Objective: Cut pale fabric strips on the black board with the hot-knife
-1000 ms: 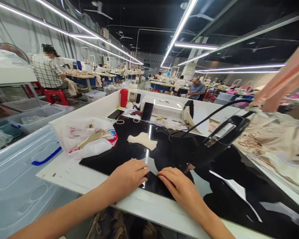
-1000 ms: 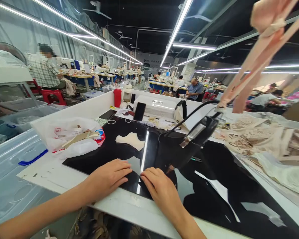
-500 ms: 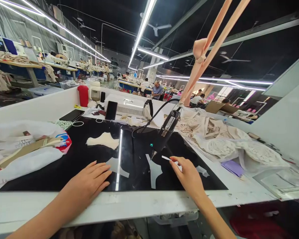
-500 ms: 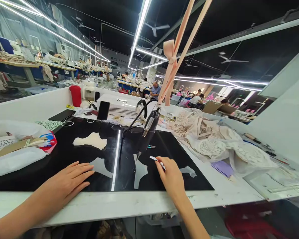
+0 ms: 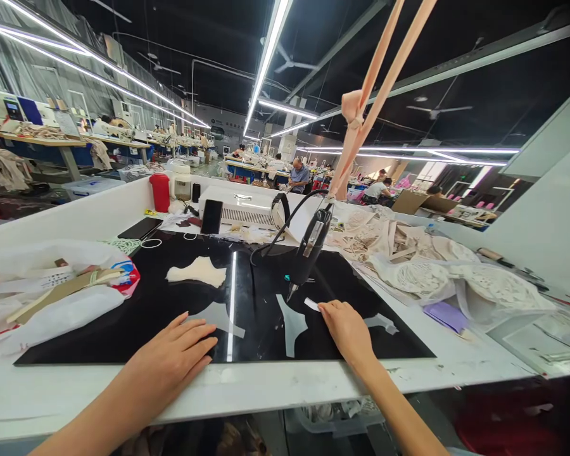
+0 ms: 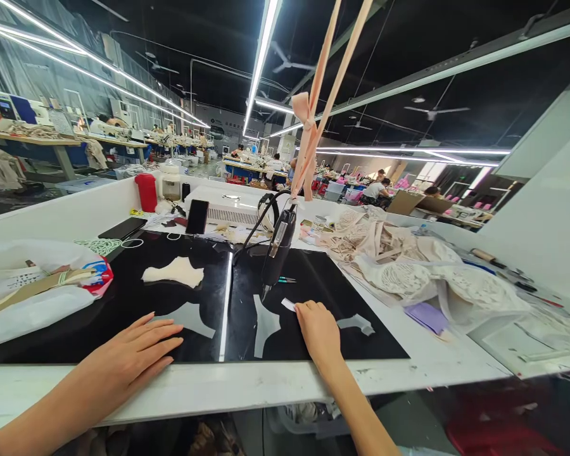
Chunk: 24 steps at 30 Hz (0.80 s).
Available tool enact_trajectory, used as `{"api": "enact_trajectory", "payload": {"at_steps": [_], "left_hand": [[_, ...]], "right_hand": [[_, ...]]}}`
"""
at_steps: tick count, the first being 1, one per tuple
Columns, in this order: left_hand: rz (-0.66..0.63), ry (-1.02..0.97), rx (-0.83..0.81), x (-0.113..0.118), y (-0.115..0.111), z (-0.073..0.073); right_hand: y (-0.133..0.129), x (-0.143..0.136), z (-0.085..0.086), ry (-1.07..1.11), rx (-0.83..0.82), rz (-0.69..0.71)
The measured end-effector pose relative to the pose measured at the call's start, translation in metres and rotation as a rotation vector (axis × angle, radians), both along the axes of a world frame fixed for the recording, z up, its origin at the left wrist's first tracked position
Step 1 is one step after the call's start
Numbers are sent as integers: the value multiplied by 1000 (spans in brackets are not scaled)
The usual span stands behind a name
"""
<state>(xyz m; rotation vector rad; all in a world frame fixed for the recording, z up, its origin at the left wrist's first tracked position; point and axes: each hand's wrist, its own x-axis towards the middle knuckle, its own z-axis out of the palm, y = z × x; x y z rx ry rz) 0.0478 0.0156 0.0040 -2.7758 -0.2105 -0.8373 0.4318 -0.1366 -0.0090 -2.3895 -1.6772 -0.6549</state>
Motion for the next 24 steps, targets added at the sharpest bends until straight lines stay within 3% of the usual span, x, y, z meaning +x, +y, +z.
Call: {"api": "enact_trajectory", "payload": {"at_steps": [12, 24], "left_hand": [[1, -25, 9, 2, -8, -3], [36, 3, -8, -13, -21, -1]], "right_hand": [[1, -6, -3, -33, -34, -46], [1, 5, -14, 115, 64, -46]]}}
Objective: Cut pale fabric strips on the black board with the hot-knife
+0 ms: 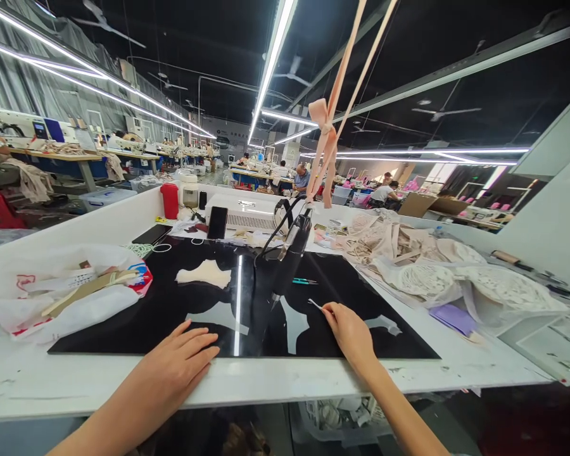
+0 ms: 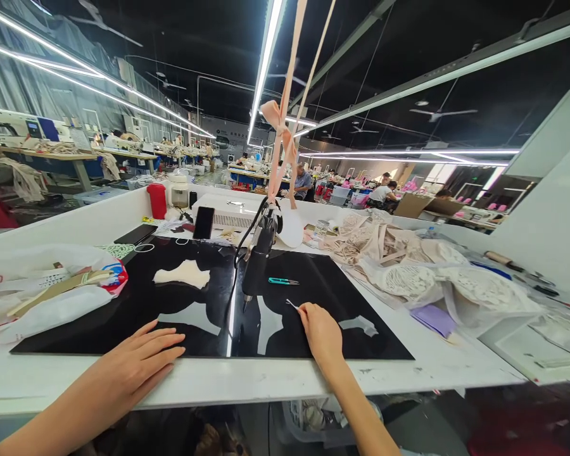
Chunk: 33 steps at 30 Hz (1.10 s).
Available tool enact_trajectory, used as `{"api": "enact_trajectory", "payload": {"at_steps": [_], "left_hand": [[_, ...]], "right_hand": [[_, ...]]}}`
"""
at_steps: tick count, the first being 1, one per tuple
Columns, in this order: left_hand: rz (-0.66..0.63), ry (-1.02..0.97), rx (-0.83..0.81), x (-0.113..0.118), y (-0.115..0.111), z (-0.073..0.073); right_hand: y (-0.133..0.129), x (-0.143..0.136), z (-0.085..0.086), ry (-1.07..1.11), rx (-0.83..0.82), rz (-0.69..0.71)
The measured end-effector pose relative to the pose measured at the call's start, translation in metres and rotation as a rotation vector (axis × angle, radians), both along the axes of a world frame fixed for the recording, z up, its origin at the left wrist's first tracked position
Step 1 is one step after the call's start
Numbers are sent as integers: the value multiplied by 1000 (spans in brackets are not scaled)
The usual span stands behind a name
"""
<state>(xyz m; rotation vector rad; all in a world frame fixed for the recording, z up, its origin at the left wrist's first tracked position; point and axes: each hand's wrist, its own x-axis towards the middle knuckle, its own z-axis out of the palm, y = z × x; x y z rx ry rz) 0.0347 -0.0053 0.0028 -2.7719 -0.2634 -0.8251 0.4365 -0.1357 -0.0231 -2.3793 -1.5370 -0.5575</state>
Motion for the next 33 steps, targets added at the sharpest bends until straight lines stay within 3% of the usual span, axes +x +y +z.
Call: {"api": "enact_trajectory", "payload": {"at_steps": [11, 22, 33], "left_hand": [[26, 22, 22, -8, -21, 9], [23, 33, 36, -14, -39, 23], [-7, 2, 41, -13, -49, 25]], "right_hand": [[6, 1, -5, 58, -21, 31], [2, -1, 4, 281, 28, -4], [1, 2, 11, 415, -3, 40]]}}
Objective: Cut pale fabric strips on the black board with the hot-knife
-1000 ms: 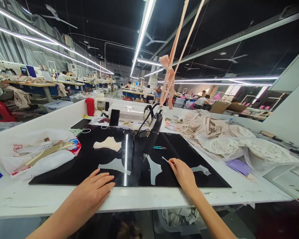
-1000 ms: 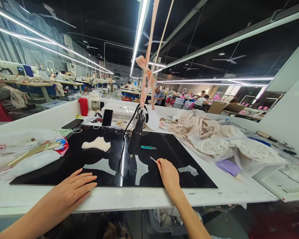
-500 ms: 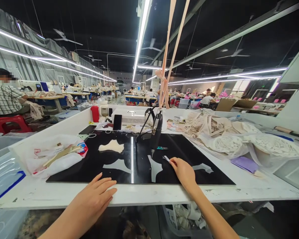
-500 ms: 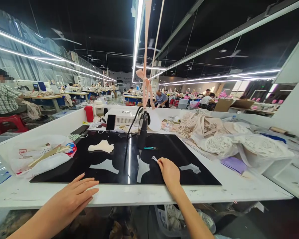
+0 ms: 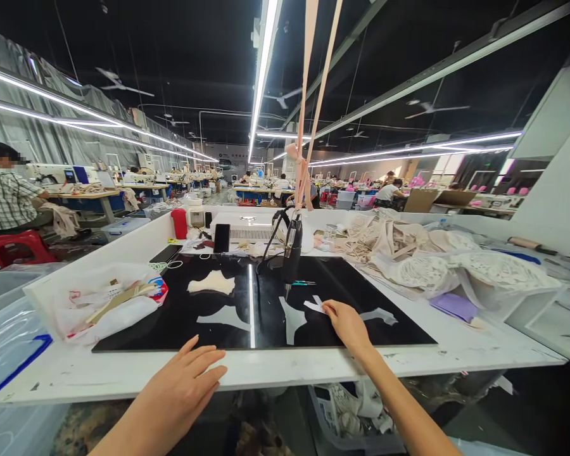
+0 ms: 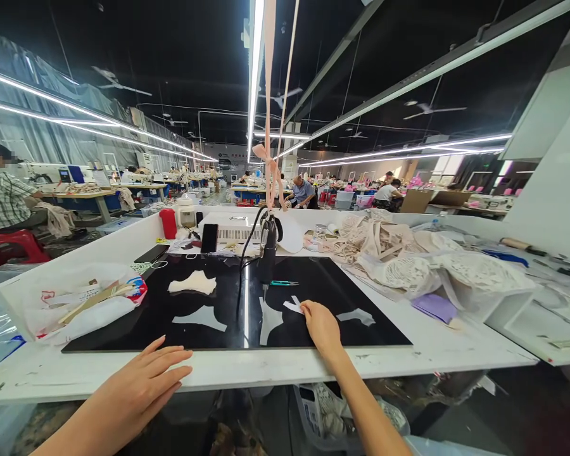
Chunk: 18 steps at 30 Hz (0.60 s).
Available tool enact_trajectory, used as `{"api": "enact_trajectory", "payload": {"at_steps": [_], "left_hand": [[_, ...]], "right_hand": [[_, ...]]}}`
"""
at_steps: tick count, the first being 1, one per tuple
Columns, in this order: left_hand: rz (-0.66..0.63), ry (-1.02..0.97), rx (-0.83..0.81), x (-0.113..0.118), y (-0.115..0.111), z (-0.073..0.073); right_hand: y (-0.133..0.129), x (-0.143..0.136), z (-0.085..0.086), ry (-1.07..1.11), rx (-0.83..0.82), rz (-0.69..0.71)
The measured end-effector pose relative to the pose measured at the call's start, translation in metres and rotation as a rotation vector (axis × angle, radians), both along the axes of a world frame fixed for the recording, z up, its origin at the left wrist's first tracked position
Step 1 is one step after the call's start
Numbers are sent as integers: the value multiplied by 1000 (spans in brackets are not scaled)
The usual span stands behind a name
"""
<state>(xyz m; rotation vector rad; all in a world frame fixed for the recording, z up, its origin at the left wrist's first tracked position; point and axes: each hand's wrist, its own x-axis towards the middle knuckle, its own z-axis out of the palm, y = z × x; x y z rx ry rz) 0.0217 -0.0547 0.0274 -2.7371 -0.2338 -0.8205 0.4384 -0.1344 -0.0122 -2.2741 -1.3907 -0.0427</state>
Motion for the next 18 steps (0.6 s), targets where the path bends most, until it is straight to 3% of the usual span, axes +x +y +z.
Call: {"api": "enact_trajectory", "payload": {"at_steps": [6, 10, 15, 18], "left_hand": [[-27, 26, -22, 3, 2, -3], [-60, 16, -58, 16, 1, -4], [-147, 21, -230, 58, -7, -1], [-129, 97, -494, 98, -11, 6]], "right_hand": [[0, -1, 0, 66, 21, -55], [0, -1, 1, 104, 43, -74], [-4, -2, -2, 122, 97, -55], [-9, -6, -6, 113, 158, -27]]}}
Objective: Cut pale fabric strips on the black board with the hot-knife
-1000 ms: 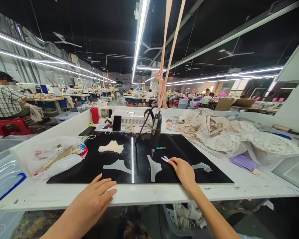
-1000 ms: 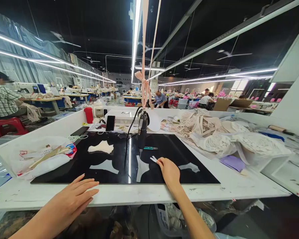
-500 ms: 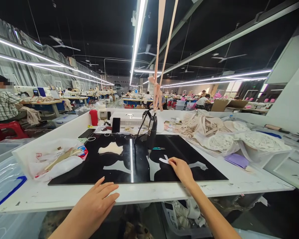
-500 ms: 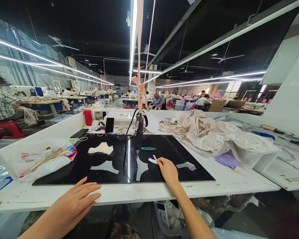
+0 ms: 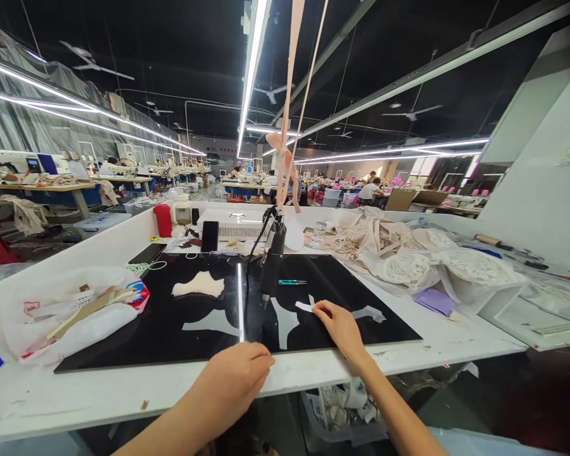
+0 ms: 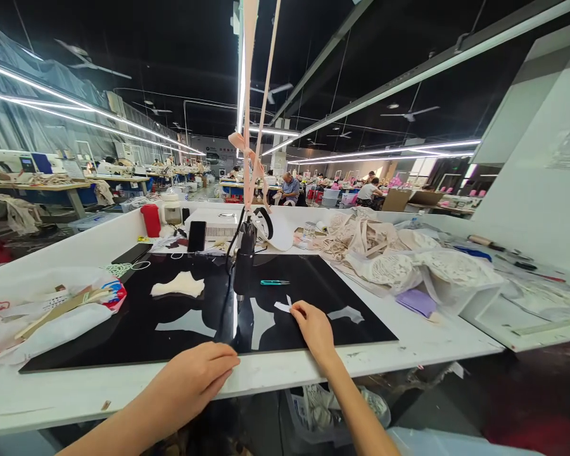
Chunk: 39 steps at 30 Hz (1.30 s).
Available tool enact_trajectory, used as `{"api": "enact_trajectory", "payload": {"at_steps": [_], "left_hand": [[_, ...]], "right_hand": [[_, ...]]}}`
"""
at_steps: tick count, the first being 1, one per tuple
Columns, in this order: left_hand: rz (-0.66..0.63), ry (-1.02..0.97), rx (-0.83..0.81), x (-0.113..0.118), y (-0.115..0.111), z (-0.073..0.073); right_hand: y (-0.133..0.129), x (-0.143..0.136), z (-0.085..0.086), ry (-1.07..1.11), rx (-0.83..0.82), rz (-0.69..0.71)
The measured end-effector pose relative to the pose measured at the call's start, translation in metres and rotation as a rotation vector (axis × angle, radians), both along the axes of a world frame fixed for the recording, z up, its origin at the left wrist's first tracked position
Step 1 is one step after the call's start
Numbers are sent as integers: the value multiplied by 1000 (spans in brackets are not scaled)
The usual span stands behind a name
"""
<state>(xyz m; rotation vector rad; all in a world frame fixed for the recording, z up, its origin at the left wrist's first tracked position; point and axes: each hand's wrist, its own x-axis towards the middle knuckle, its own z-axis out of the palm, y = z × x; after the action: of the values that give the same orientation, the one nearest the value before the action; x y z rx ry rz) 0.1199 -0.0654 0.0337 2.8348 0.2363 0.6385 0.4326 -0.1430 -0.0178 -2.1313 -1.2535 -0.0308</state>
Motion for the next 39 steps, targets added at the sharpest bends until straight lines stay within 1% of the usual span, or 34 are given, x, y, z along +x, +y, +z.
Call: {"api": "enact_trajectory", "payload": {"at_steps": [2, 3, 4, 5, 8, 10, 12, 14, 16, 18, 25, 30, 34, 39], "left_hand": [[-2, 72, -246, 31, 2, 6], [27, 70, -420, 48, 4, 8], [58, 72, -645, 64, 7, 10], [67, 89, -739, 81, 12, 11], [93, 114, -924, 127, 26, 9], [127, 115, -1030, 153, 33, 6], [150, 117, -1110, 173, 36, 1], [161, 119, -1171, 186, 37, -4], [165, 115, -1217, 194, 37, -8], [168, 95, -1252, 197, 37, -11], [161, 24, -1304, 193, 45, -15], [124, 18, -1315, 194, 43, -17], [85, 19, -1307, 195, 40, -16], [59, -2, -1267, 192, 41, -11]], "right_hand": [[-3, -3, -3, -16, 56, 25], [-5, -5, -5, -24, 88, 39], [-6, -7, -6, -30, 120, 50], [-7, -8, -7, -32, 151, 57], [-8, -12, -9, -15, 225, 56], [-9, -13, -9, 7, 252, 52], [-10, -15, -8, 29, 263, 53], [-11, -16, -7, 51, 267, 60], [-12, -17, -7, 71, 268, 68], [-13, -17, -6, 89, 268, 71], [-15, -15, -7, 164, 303, 52], [-15, -12, -8, 184, 333, 71], [-16, -10, -8, 181, 341, 96], [-17, -11, -5, 184, 352, 87]]}}
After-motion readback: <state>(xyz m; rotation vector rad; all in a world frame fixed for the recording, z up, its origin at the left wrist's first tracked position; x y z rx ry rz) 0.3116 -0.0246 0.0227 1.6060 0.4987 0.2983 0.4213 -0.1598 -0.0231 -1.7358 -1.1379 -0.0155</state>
